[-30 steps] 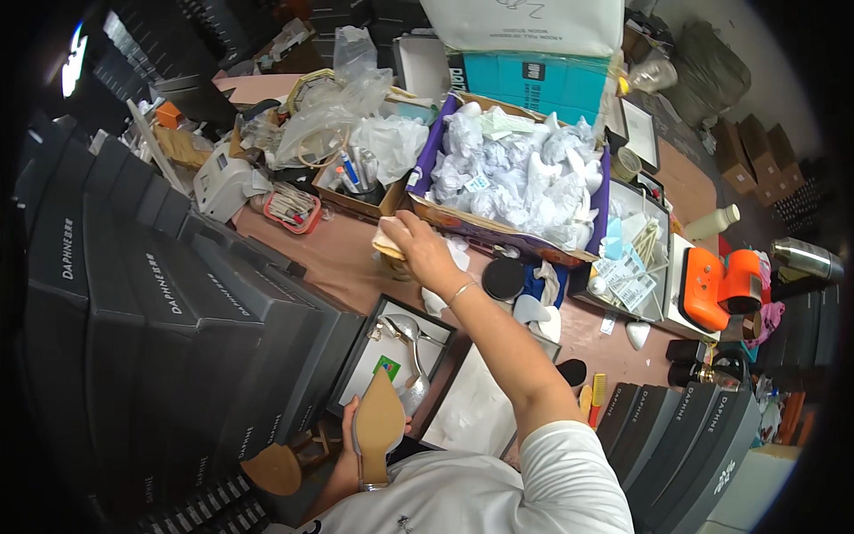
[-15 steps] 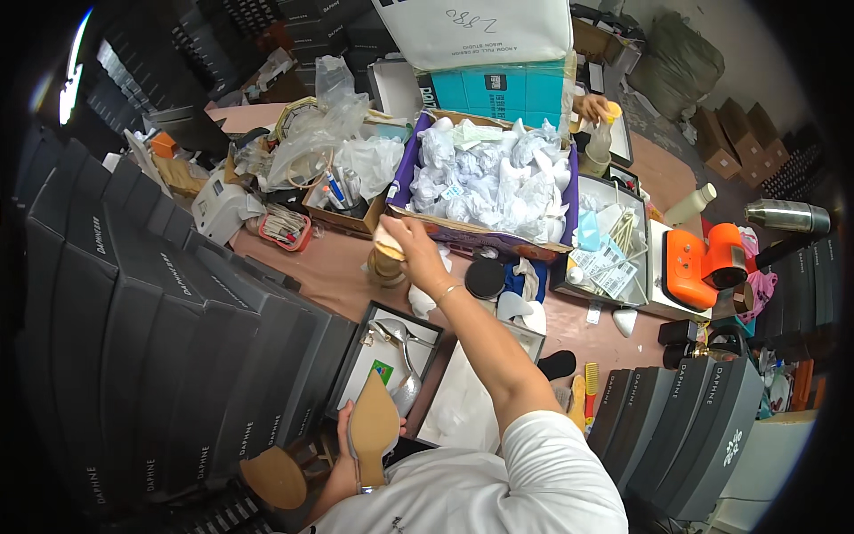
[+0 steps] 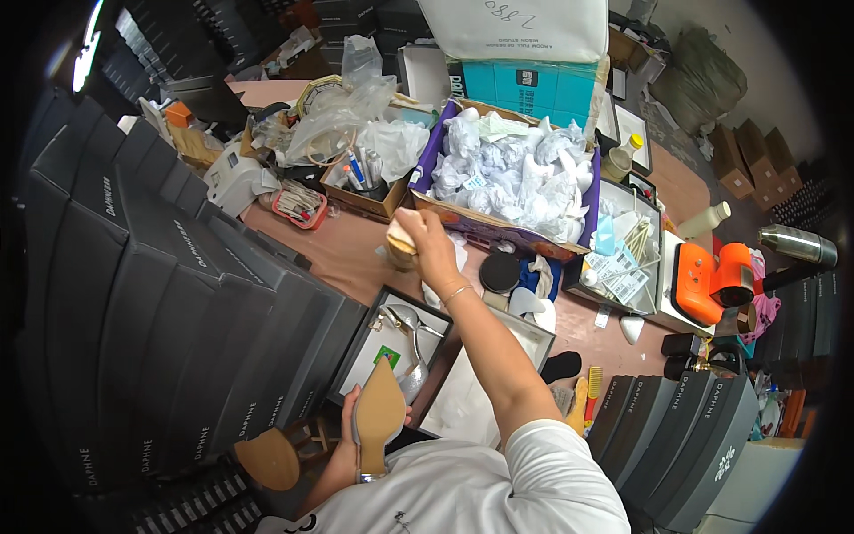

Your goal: Wrap shoes in tissue paper and place them into shoe boxes for shipping.

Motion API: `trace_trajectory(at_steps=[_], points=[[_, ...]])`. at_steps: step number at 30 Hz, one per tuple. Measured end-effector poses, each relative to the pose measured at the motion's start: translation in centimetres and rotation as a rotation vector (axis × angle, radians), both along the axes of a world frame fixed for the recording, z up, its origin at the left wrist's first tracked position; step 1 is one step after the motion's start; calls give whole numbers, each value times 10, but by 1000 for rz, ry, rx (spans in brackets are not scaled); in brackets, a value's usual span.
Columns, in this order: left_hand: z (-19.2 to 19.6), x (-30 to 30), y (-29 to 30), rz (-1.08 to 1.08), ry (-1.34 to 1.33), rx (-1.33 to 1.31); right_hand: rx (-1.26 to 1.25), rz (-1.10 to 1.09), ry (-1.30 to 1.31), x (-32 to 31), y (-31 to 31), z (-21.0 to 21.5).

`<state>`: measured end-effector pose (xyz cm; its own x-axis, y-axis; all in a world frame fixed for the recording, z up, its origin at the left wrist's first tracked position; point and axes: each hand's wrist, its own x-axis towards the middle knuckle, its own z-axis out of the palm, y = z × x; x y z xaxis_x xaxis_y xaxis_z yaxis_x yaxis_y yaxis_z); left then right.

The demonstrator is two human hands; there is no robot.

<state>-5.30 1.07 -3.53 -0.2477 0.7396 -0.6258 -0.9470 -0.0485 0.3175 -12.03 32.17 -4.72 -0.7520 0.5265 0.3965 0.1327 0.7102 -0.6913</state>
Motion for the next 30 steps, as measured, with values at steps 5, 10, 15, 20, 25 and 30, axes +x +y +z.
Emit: trace_trajectory(at_steps=[5,10,15,20,25,30], points=[[5,-1,-3,-2,3,61,-29,-11,-47,3,-7,19],[9,-14,16,-7,-155,116,-176,277,-209,135,-88,59],[16,23,49,-222,90,81,-23,255,-199,214,-136,52],[11,34,61,-310,104,241,-8,105,-77,236,-156,66],[21,36,72,-431,80,213,-25,27,-92,234,-148,67],[19,34,61,-463,91,249,-86,12,-153,224,-144,68]])
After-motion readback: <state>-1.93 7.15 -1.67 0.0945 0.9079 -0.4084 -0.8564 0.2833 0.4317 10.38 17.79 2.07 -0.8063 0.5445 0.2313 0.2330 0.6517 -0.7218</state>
